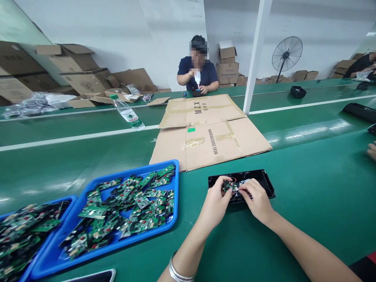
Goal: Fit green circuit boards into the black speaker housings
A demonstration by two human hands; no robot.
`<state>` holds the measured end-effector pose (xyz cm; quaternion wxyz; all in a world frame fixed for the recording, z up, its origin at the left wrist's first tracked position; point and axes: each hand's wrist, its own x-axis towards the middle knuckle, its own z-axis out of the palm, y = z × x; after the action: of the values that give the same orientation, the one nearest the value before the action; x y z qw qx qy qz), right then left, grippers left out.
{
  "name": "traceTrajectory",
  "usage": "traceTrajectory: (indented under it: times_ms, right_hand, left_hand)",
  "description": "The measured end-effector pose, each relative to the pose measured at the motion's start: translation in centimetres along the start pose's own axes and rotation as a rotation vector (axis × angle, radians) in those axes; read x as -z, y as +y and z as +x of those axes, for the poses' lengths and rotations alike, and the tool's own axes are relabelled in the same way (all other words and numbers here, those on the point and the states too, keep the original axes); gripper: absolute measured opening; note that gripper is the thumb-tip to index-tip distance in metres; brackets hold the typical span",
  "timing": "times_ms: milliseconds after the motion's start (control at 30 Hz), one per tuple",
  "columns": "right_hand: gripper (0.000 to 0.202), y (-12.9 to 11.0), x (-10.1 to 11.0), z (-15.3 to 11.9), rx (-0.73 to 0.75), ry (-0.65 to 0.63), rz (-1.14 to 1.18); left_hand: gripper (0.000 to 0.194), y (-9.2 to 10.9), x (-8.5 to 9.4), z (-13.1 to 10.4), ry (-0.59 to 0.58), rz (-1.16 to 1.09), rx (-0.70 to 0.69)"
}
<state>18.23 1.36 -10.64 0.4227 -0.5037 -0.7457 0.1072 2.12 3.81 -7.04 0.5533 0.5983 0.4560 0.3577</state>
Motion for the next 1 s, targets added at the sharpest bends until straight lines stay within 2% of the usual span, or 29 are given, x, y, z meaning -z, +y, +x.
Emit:
traceTrajectory:
  times_ms: [367, 433, 533, 633, 733, 1000]
  right_hand:
    - [0.017, 0.5, -0.3, -0.3, 0.094, -0.049, -0.056]
    - [0.016, 0.6, -0.3, -0.4, 0.053, -0.048, -0.03]
    - [0.01, 0.5, -0.3, -0.5, -0.106, -0.049, 0.018]
    - [0.032, 0.4, -0.1, -0.3, -0.227, -0.123, 0.068]
    - [0.028, 0.2, 0.1, -0.1, -0.224, -0.178, 0.086]
    - [0.018, 0.0, -0.2, -0.3, -0.214, -0.115, 0.031]
  left_hand:
    - [0.021, 0.5, 0.1, -0.2, -0.026, 0.174, -0.079]
    - [0.021, 0.9, 0.2, -0.3, -0.022, 0.244, -0.107]
    - [0.02, 1.4, 0.5, -0.4, -0.044, 0.31, -0.153]
    - [0.02, 1.7, 0.5, -0.5, -0.065, 0.335, -0.197]
    - [0.018, 1.5, 0.1, -0.4, -0.037, 0.334, -0.214]
    - [0.017, 0.6, -0.7, -0.5, 0.003, 0.347, -0.22]
